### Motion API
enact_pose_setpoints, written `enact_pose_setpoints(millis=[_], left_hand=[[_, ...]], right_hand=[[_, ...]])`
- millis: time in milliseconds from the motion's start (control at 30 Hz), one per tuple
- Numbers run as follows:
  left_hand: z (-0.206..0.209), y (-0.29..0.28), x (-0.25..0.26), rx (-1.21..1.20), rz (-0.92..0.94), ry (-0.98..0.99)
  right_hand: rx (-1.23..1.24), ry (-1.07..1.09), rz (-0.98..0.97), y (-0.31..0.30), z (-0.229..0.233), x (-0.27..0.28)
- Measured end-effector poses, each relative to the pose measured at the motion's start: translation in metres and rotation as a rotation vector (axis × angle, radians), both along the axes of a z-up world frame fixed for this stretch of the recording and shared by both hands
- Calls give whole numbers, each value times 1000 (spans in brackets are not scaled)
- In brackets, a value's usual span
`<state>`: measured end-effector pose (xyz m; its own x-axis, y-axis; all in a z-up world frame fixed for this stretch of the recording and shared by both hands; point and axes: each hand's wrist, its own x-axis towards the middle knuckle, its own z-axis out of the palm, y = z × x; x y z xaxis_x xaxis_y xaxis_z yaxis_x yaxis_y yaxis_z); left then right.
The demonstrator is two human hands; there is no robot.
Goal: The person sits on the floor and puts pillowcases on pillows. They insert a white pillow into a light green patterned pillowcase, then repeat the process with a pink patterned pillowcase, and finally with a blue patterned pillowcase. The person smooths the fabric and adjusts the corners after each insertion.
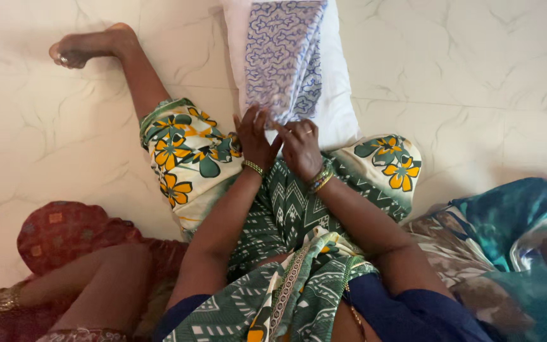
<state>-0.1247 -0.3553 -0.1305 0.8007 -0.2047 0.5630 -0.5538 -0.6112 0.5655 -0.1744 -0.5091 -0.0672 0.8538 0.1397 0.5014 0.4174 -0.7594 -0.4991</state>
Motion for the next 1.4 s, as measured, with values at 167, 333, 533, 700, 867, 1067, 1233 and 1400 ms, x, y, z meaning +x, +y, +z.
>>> enact_pose_setpoints(millis=[167,333,533,700,867,1067,1233,1400], left_hand=[[7,1,7,-316,54,667],[45,13,9,-1060,-318,941],[71,5,-12,-573,-321,685],[99,-7,-15,-346,-189,416],[113,9,-6,-417,-300,578],[145,82,17,-596,-176,416],[194,147,33,-912,-179,437],[247,173,34,-1089,-341,425]], right_hand=[[310,105,26,-7,4,-15],[817,454,23,-34,-14,6],[626,247,129,-22,18,-2],[695,305,138,-17,32,4],[1225,552,152,-20,11,8],[1694,433,279,-58,58,26],[1732,346,376,-101,93,41],[1839,153,218,-143,59,75]])
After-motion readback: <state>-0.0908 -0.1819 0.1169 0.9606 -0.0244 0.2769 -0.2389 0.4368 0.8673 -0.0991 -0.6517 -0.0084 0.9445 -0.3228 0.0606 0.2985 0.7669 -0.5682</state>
